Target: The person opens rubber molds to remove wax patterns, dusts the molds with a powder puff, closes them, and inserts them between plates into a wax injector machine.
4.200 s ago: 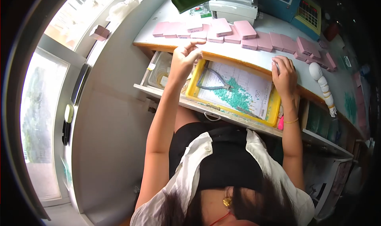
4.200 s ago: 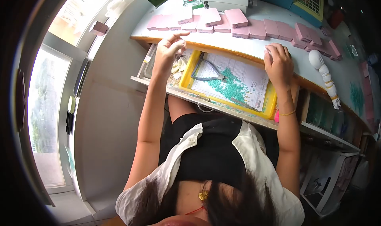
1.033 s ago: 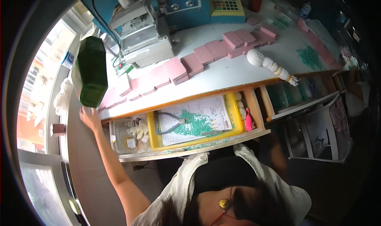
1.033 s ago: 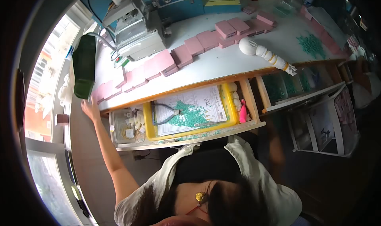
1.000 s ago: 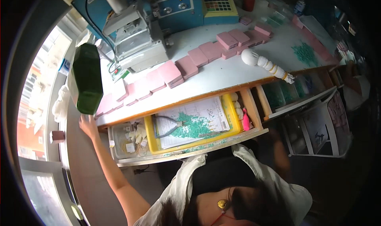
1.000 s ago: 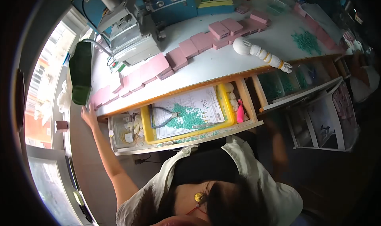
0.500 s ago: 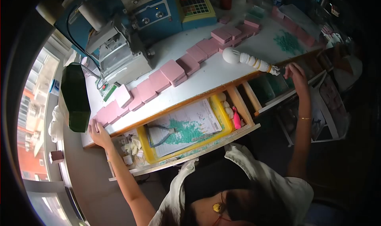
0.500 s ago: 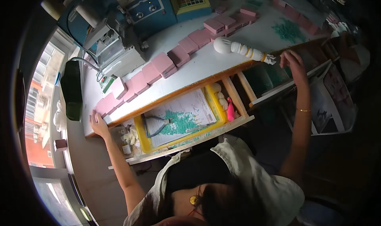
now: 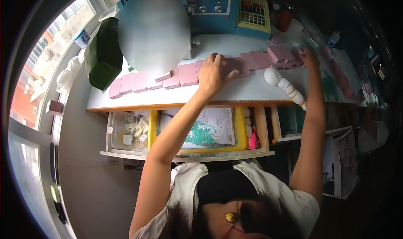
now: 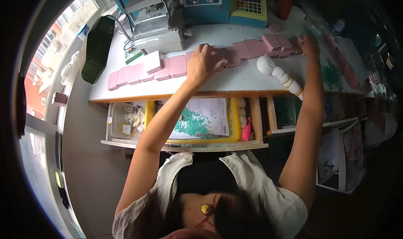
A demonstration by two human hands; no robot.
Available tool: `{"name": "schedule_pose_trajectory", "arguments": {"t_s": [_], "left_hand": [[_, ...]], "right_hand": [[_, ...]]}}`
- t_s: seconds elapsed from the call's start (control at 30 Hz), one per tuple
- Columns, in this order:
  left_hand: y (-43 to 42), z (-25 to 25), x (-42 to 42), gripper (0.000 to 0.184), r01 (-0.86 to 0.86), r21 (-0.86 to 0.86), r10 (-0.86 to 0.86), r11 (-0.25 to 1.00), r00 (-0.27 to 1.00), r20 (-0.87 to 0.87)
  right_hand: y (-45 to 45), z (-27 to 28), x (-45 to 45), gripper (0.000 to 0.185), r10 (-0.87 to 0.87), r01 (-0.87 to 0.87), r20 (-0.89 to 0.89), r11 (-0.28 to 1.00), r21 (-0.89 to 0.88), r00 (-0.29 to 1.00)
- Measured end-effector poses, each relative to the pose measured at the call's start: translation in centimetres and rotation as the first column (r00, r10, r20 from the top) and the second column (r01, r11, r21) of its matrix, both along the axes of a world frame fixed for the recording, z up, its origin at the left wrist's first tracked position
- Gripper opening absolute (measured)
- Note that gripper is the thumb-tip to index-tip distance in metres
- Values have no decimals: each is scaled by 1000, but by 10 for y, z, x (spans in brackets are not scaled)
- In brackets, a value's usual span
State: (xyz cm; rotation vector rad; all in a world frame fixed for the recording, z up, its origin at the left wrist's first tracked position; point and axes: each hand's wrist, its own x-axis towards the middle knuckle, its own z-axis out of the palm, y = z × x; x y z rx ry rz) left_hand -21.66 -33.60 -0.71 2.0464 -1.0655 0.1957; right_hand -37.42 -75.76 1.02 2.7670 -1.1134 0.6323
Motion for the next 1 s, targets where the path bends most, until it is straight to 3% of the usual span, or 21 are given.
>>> {"name": "schedule_pose_trajectory", "arguments": {"t_s": [0.07, 0.13, 0.2, 0.27, 0.3, 0.33, 0.4, 0.47, 0.5, 0.53, 0.6, 0.63, 0.67, 0.7, 0.77, 0.87, 0.9, 0.93, 0.97, 1.0], "left_hand": [[-3, 0, 0, 45, -5, 23, 4, 1000, 999, 45], [0, 1, -2, 44, -19, 33, 16, 999, 996, 84], [-2, 13, -12, 43, -86, 101, 82, 991, 996, 47], [-17, 9, -17, 40, -150, 130, 132, 980, 981, 141], [-19, 4, -16, 39, -166, 133, 138, 977, 971, 197], [-12, 0, -15, 37, -109, 79, 98, 991, 987, 128], [24, 14, -10, 31, -3, -21, 2, 1000, 999, -37], [67, 18, 5, 31, 53, -236, -55, 970, 999, -1], [90, 20, 18, 31, -29, -250, 40, 968, 998, 43], [118, 23, 31, 32, -92, -276, 90, 957, 996, -19], [185, 32, 60, 35, -273, -297, 245, 915, 961, -127], [216, 29, 78, 31, -417, -365, 359, 832, 907, -219], [252, 18, 106, 30, -460, -402, 567, 792, 798, 203], [285, 11, 120, 31, -640, -332, 701, 693, 706, 102], [329, -5, 142, 29, -818, -130, 821, 560, 569, -40], [347, -38, 170, 33, -558, -57, 556, 828, 830, -36], [328, -21, 157, 35, -581, 45, 580, 813, 814, 32], [303, -8, 132, 38, -605, 144, 596, 784, 797, 103], [276, -15, 118, 43, -662, -23, 593, 749, 654, 469], [247, -1, 92, 49, -572, -48, 509, 819, 684, 523]], "right_hand": [[1, 7, -2, 31, 5, -42, 131, 958, 283, 991], [-49, -19, -6, 32, 205, -240, 201, 956, 170, 958], [-110, -42, 0, 41, 125, -176, 179, 933, 314, 976], [-94, -30, 0, 51, 18, -21, -54, 999, -50, 998], [-78, -22, -2, 56, -60, 58, -56, 997, -42, 997], [-62, -19, -4, 61, -144, 142, -54, 989, -31, 988], [-93, -32, -10, 62, -161, 161, -50, 987, -2, 986], [-118, -33, -18, 64, -93, 97, -79, 994, 49, 992], [-121, -37, -23, 65, -37, 48, -110, 993, 104, 993], [-109, -35, -31, 65, -34, 46, -108, 993, 112, 994], [-67, -16, -44, 55, 97, -92, 41, 988, -127, 994], [-54, -15, -42, 55, 97, -91, 46, 988, -122, 994], [-39, -10, -30, 53, 128, -122, 186, 992, -44, 974], [-37, -6, -31, 52, 145, -162, 322, 986, 27, 936], [-22, 3, -23, 50, 125, -254, 578, 956, 147, 807], [51, 17, -6, 46, -44, -372, 858, 889, 268, 512], [58, 15, -28, 46, -117, -408, 912, 867, 287, 393], [120, 30, -30, 42, -78, -567, 816, 682, 463, 573], [161, 27, -21, 38, 202, -639, 771, 702, 315, 603], [204, 26, -12, 33, 226, -655, 724, 649, 387, 651]]}}
